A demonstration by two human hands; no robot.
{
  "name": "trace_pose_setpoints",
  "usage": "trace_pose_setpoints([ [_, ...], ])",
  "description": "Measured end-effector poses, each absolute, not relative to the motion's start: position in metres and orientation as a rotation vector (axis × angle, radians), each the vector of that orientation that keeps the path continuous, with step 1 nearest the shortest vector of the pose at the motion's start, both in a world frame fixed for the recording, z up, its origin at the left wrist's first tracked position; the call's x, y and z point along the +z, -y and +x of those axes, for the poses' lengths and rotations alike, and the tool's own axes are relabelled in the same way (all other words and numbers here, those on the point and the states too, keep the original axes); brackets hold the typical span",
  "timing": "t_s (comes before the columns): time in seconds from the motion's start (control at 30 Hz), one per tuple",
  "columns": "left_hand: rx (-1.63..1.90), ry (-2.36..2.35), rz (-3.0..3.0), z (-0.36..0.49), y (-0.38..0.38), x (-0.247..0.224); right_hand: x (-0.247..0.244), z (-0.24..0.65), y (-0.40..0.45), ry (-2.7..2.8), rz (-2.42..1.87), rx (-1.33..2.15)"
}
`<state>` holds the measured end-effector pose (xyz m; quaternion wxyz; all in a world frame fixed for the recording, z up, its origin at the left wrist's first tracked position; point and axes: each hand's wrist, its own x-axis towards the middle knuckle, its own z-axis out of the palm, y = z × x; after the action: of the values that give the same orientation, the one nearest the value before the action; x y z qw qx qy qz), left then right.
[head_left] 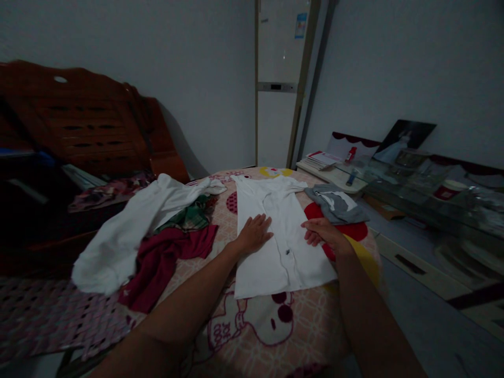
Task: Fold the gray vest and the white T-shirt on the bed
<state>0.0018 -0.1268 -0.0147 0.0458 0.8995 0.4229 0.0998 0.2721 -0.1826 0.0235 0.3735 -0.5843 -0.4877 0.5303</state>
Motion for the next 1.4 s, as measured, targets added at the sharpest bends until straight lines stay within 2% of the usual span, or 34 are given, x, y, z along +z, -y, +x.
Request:
trace_pose_setpoints([
  [0.43, 0.35, -1.288, 2.715, 0.002, 0.127, -0.011, 0.019, 0.275, 0.18, 1.28, -1.491, 1.357],
  [0.7, 0.451, -1.804, 2.366, -0.048, 0.103, 0.034, 0.021, 0.275, 0.182, 1.255, -1.492, 1.373],
  [0.97, -0.076, -1.501, 2.18, -0.063, 0.15, 0.053, 0.018, 0.274, 0.18, 1.256, -1.511, 1.32],
  [1.2, -0.085, -1.397, 2.067, -0.065, 0.203, 0.05, 0.017, 0.276, 0.178, 1.255, -1.532, 1.31],
  [1.4, -0.005, -1.433, 2.021, -0.063, 0.217, 0.046, 0.016, 0.276, 0.178, 1.261, -1.535, 1.3],
])
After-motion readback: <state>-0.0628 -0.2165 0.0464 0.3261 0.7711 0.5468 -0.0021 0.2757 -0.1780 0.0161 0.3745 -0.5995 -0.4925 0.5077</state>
